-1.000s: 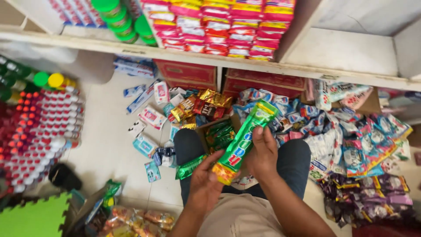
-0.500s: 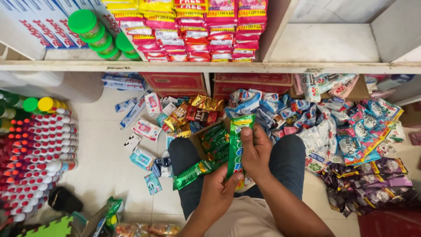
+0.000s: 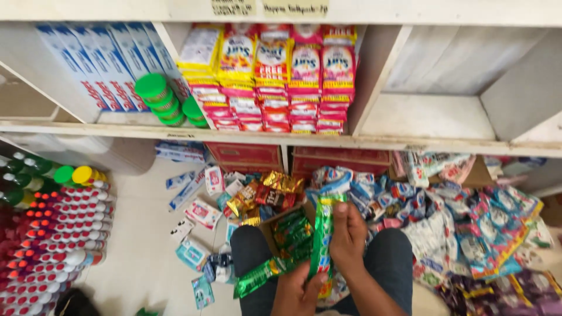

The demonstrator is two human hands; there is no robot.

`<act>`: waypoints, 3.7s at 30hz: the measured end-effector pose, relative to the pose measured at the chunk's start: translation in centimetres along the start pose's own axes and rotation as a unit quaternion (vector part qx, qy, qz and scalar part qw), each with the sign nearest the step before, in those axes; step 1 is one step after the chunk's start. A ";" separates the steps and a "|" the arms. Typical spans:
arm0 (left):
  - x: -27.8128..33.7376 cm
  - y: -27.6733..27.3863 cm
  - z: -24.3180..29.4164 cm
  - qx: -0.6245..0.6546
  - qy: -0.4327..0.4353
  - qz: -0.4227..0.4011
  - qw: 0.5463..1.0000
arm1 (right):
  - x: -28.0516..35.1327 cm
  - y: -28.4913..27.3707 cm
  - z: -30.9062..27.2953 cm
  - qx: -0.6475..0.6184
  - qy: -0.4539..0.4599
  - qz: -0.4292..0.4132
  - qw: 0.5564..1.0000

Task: Arranging and stocking packets of detergent from a box onto retail shelves.

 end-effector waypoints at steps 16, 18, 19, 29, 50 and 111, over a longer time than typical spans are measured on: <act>-6.2 -4.0 -4.0 0.160 -0.019 0.124 0.979 | -2.5 0.8 0.0 -0.013 0.024 0.003 1.000; -7.7 -5.7 -0.2 0.160 0.014 0.132 0.978 | -2.9 1.4 0.3 -0.005 0.053 -0.005 0.999; -8.7 -6.2 1.4 0.137 0.005 0.121 0.983 | -3.2 2.5 -0.7 -0.025 0.039 -0.030 0.998; -22.7 -9.8 22.9 -0.089 0.179 0.026 0.980 | -18.2 9.1 -13.6 0.168 -0.130 -0.106 0.971; -54.9 -16.2 38.1 -0.313 0.176 0.237 0.902 | -50.9 21.0 -19.5 0.477 -0.304 -0.124 0.815; 3.3 -10.4 -14.3 -0.448 0.069 0.216 0.865 | 9.1 -2.1 25.6 0.284 0.227 -0.569 0.738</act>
Point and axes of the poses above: each hand's wrist, its own x-axis away from the middle knuckle, its own y-axis out of the palm, z = x × y, the point moved 10 cm from there along -x, towards the middle knuckle, and after that the axes turned 9 degrees about -x, right-handed, at the moved point
